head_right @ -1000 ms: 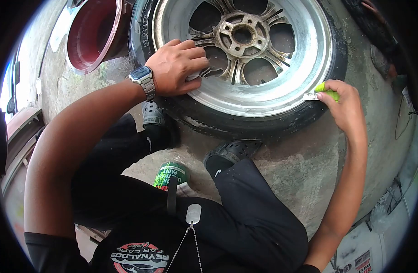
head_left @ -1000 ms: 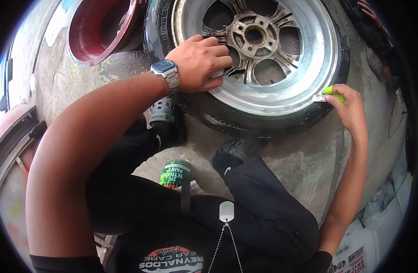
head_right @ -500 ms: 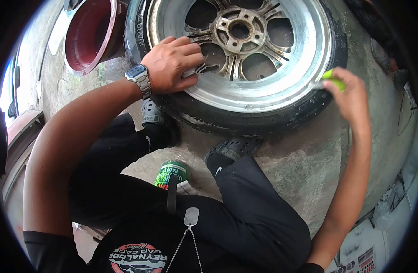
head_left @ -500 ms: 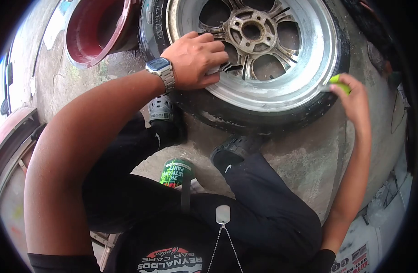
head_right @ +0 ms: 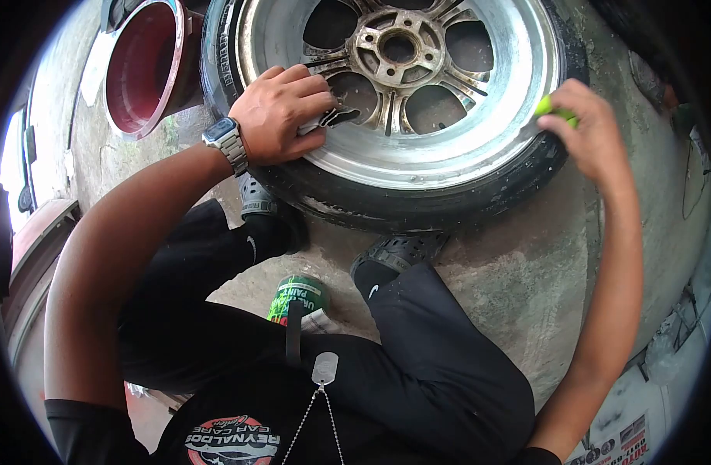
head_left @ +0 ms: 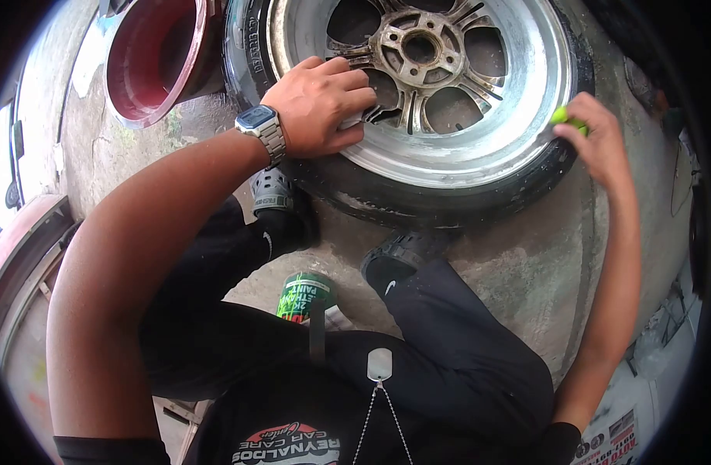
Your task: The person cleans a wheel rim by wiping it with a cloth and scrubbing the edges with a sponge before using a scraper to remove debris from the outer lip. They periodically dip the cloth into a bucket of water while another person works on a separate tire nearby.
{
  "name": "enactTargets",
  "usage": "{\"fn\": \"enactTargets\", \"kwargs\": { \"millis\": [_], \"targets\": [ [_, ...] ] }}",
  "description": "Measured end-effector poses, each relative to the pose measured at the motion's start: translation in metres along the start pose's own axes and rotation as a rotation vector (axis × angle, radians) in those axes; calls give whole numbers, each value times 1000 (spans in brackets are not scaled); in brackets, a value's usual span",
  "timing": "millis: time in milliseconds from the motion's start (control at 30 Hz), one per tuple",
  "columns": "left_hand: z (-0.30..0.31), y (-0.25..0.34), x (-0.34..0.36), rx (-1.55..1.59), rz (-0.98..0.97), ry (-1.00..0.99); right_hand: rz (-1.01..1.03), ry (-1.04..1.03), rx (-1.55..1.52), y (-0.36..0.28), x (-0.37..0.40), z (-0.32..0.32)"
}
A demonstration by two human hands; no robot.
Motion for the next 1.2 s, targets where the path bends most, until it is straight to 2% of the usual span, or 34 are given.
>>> {"fn": "enactTargets", "kwargs": {
  "millis": [67,167,200,333,467,567,600,700,733,833,867,1000,1100,1133,1200],
  "targets": [
    [-1,-1,1,17,9,-14,-85,23,16,21,0,13],
    [0,-1,-2,21,9,-19,105,-11,-16,-20,-3,-3],
    [0,-1,-2,17,10,-25,87,-73,2,-23,-6,-11],
    [0,0,-2,18,13,-33,65,20,42,17,-12,15],
    [3,2,-5,28,23,-28,151,-127,-30,-20,-14,-14],
    [3,3,-5,33,22,-25,125,-15,-51,8,-22,2],
    [3,3,-6,27,27,-33,38,-37,-47,18,-22,7],
    [4,4,-7,28,30,-38,263,-76,-26,-24,-19,-12],
    [4,4,-7,31,29,-36,172,-186,-19,-29,-21,-20],
    [3,4,-6,30,39,-44,119,-25,-28,8,-26,3],
    [3,4,-6,25,39,-48,60,-44,43,12,-28,8],
    [2,2,-7,31,40,-56,240,-35,138,-36,-17,-13],
    [2,1,-5,30,29,-46,-68,64,80,-7,-15,14],
    [0,0,-4,21,31,-51,-155,32,242,9,-15,22],
    [-1,0,-3,26,15,-44,-215,44,151,7,-12,18]
  ]
}}
Point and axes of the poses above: each hand's wrist, its own x-axis away from the middle knuckle, its own z-axis out of the back of the hand, y = z × x, the point moved 10 cm from there along -x, towards the middle knuckle, and after that the axes turned 8 degrees about z, right-handed, at the moved point
